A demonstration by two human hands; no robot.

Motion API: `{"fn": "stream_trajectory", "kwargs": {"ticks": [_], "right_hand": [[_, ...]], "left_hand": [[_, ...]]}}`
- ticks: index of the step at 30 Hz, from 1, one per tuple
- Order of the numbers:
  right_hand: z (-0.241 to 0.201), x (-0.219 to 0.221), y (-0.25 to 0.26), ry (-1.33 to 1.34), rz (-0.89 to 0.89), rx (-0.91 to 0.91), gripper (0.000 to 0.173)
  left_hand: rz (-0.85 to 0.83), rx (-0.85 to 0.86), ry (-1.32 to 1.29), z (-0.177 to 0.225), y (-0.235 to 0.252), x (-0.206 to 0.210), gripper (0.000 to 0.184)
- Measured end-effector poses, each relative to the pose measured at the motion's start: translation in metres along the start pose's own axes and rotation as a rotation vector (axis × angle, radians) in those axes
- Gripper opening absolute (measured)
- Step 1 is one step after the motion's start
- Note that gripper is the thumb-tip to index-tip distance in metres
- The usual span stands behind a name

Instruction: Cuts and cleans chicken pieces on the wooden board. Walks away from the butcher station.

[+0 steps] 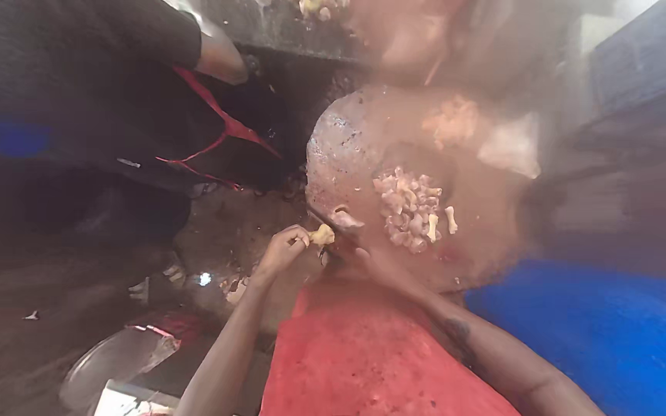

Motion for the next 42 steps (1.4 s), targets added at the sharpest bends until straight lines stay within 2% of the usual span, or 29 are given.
{"fn": "stream_trajectory", "kwargs": {"ticks": [3,6,9,11,13,16,18,19,22,25,31,37,39,41,42], "right_hand": [[-0.011,-0.014,-0.014,-0.12,-0.008,0.068,0.067],[-0.033,-0.021,-0.025,-0.01,0.069,-0.033,0.062],[-0.018,-0.002,-0.016,0.031,0.066,-0.051,0.06],[0.004,0.002,-0.013,-0.072,-0.01,0.072,0.061],[0.022,-0.005,-0.021,-0.052,-0.036,0.111,0.058],[0.064,-0.012,-0.036,0.176,0.082,0.08,0.051],[0.08,-0.024,-0.039,0.283,0.208,0.101,0.049],[0.081,-0.031,-0.038,0.309,0.261,0.108,0.05],[0.059,-0.046,-0.038,0.318,0.366,0.062,0.051],[0.032,-0.04,-0.033,0.339,0.325,-0.024,0.05],[0.031,-0.01,-0.025,0.148,0.208,0.086,0.054],[-0.026,-0.046,-0.052,0.367,0.444,-0.253,0.052],[-0.022,-0.037,-0.043,0.271,0.404,-0.169,0.052],[0.007,-0.016,-0.02,0.141,0.235,0.062,0.057],[0.019,-0.009,-0.012,0.122,0.183,0.117,0.058]], "left_hand": [[-0.019,-0.07,0.005,-0.017,-0.023,-0.008,0.017],[-0.038,-0.095,-0.022,-0.037,-0.039,-0.007,0.016],[-0.073,-0.098,0.046,-0.043,-0.045,-0.004,0.017],[-0.106,-0.09,0.117,-0.029,-0.044,-0.01,0.016],[-0.124,-0.085,0.091,-0.001,-0.041,-0.02,0.015],[-0.069,-0.107,-0.315,0.035,-0.039,-0.025,0.008],[0.04,-0.159,-0.685,0.038,-0.027,-0.011,0.009],[0.085,-0.218,-0.781,0.033,-0.02,0.003,0.011],[0.122,-0.472,-0.73,-0.007,-0.009,0.068,0.013],[0.13,-0.651,-0.691,-0.034,-0.018,0.121,0.019],[0.166,-0.681,-0.751,-0.032,-0.029,0.14,0.016],[0.141,-0.713,-0.812,-0.028,-0.037,0.155,0.017],[0.141,-0.719,-0.813,-0.028,-0.039,0.157,0.016],[0.118,-0.711,-0.798,-0.027,-0.041,0.16,0.016],[0.11,-0.709,-0.79,-0.027,-0.042,0.161,0.016]]}}
Point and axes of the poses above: each hand's wrist, its own y-axis towards the middle knuckle, its own x-axis out of the palm, z = x × y, the point moved 7 cm from there along y, towards the middle knuckle, and after that the axes turned 5 degrees about y, right-handed, at the moved point
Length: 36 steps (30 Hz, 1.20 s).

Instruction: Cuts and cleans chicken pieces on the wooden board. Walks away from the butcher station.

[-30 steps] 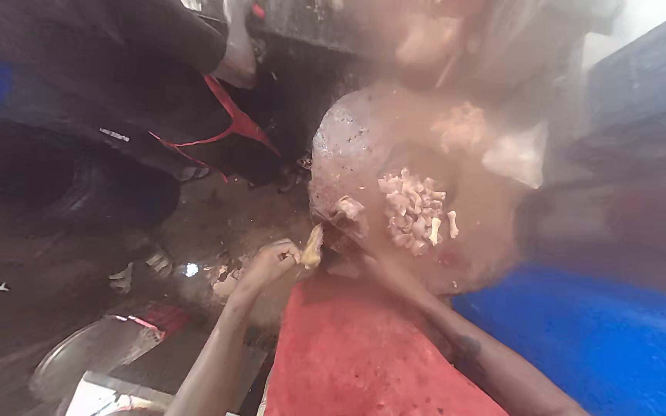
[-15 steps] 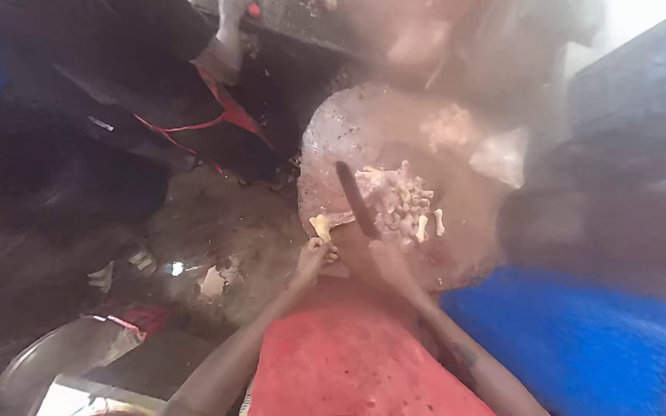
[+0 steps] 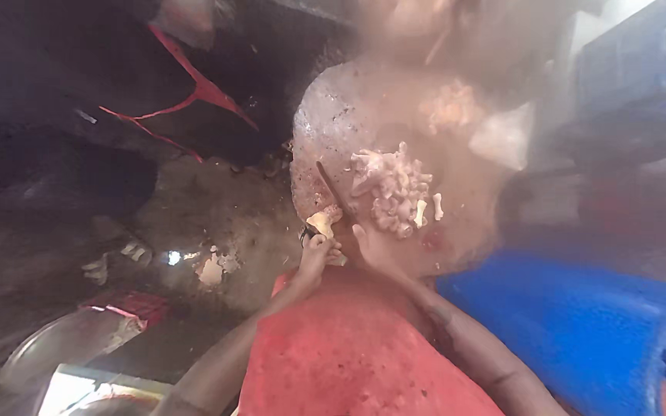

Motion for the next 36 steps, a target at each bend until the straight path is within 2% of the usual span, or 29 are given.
{"fn": "stream_trajectory", "kwargs": {"ticks": [3,7,9,12,16,18,21,25,27,32,36], "right_hand": [[-0.011,-0.005,-0.002,0.056,-0.03,-0.05,0.053],[-0.049,-0.016,-0.024,0.281,0.106,-0.317,0.049],[-0.038,-0.002,-0.016,0.198,0.042,-0.226,0.046],[0.008,0.018,0.004,0.131,-0.132,-0.021,0.054],[0.029,-0.007,0.002,0.034,-0.028,0.008,0.055],[0.003,-0.034,-0.006,0.053,0.051,-0.045,0.054],[-0.052,-0.061,-0.031,0.239,0.165,-0.273,0.06],[-0.105,-0.078,-0.064,0.391,0.233,-0.582,0.068],[-0.115,-0.077,-0.073,0.405,0.248,-0.666,0.064],[-0.109,-0.063,-0.069,0.379,0.218,-0.649,0.066],[-0.076,-0.047,-0.059,0.275,0.207,-0.555,0.071]], "left_hand": [[-0.009,0.011,0.005,0.0,0.002,-0.003,0.017],[-0.024,0.008,-0.028,-0.001,0.004,-0.001,0.014],[-0.022,0.002,-0.031,-0.001,0.005,-0.002,0.014],[-0.015,0.034,-0.006,0.01,0.0,-0.003,0.011],[-0.102,0.212,0.1,0.053,-0.001,-0.01,0.008],[-0.131,0.194,0.332,0.067,0.015,-0.016,0.02],[-0.05,0.122,0.727,0.067,0.028,-0.028,0.034],[-0.022,0.154,0.872,0.065,0.03,-0.027,0.032],[-0.008,0.144,0.883,0.063,0.03,-0.028,0.034],[0.034,0.154,0.804,0.059,0.028,-0.034,0.035],[0.103,0.202,0.769,0.063,0.022,-0.05,0.033]]}}
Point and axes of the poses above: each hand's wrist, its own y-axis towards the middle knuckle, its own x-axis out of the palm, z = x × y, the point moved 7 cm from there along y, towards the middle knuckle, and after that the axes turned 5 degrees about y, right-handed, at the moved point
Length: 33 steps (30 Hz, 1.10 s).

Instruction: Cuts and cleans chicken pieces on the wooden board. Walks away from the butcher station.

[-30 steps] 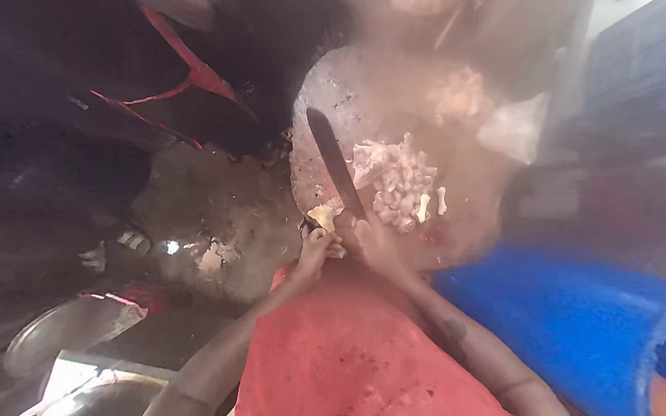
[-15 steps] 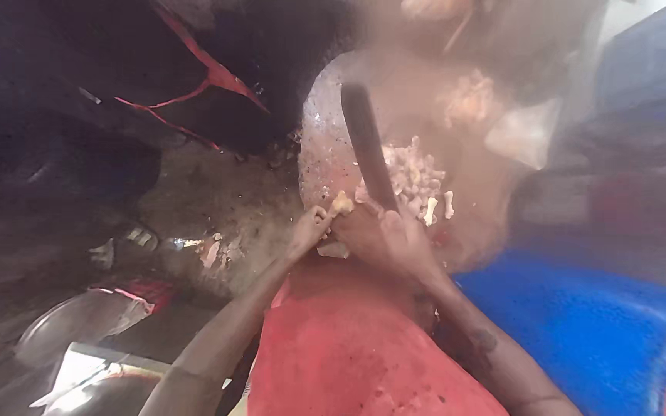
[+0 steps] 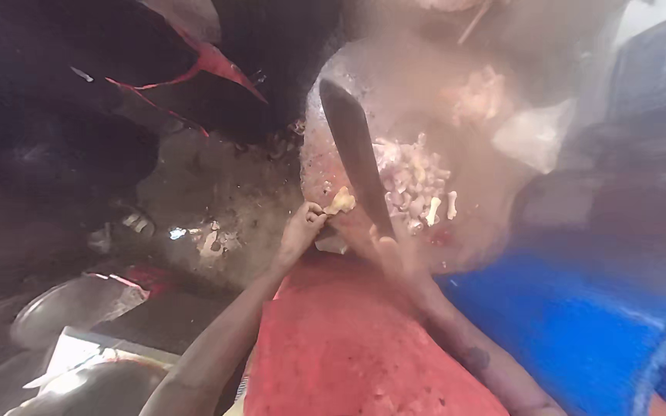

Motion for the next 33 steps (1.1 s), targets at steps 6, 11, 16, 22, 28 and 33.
{"fn": "stream_trajectory", "kwargs": {"ticks": [6,11,16,22,28,33], "right_hand": [[0.026,0.023,-0.012,-0.108,-0.148,0.092,0.065],[0.02,0.037,-0.007,-0.211,-0.183,0.003,0.06],[0.105,0.069,-0.002,-0.458,-0.46,0.534,0.062],[0.124,0.044,-0.022,-0.077,-0.326,0.611,0.052],[0.139,-0.016,-0.092,-0.319,-0.184,0.651,0.055],[0.135,-0.016,-0.097,-0.504,-0.368,0.624,0.059]], "left_hand": [[0.006,-0.022,-0.099,-0.017,-0.009,-0.004,0.026],[0.081,0.0,-0.053,-0.009,-0.023,-0.004,0.027],[0.045,-0.038,0.291,0.013,-0.004,0.02,0.06],[-0.136,0.086,0.342,0.033,-0.005,0.0,0.028],[0.102,0.441,0.168,0.112,0.067,-0.097,0.06],[-0.091,0.543,0.61,0.212,0.148,-0.018,0.039]]}}
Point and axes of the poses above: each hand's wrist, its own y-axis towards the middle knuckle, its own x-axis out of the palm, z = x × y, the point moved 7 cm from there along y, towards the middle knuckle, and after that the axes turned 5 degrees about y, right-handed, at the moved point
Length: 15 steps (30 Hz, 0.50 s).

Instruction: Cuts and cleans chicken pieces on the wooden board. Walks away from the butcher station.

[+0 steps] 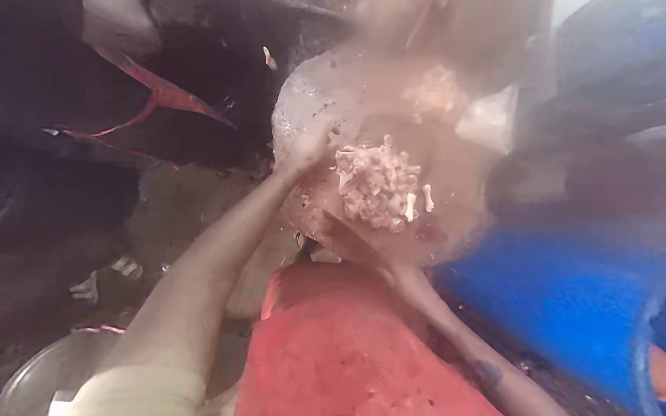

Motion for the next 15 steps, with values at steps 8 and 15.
{"fn": "stream_trajectory", "kwargs": {"ticks": [8,15], "right_hand": [[-0.048,0.01,0.011,0.345,-0.05,-0.042,0.059],[-0.003,0.014,0.031,0.967,0.023,-0.02,0.044]], "left_hand": [[-0.066,0.603,0.45,0.114,-0.032,0.031,0.019],[-0.218,-0.099,-0.296,0.051,-0.123,-0.026,0.034]]}}
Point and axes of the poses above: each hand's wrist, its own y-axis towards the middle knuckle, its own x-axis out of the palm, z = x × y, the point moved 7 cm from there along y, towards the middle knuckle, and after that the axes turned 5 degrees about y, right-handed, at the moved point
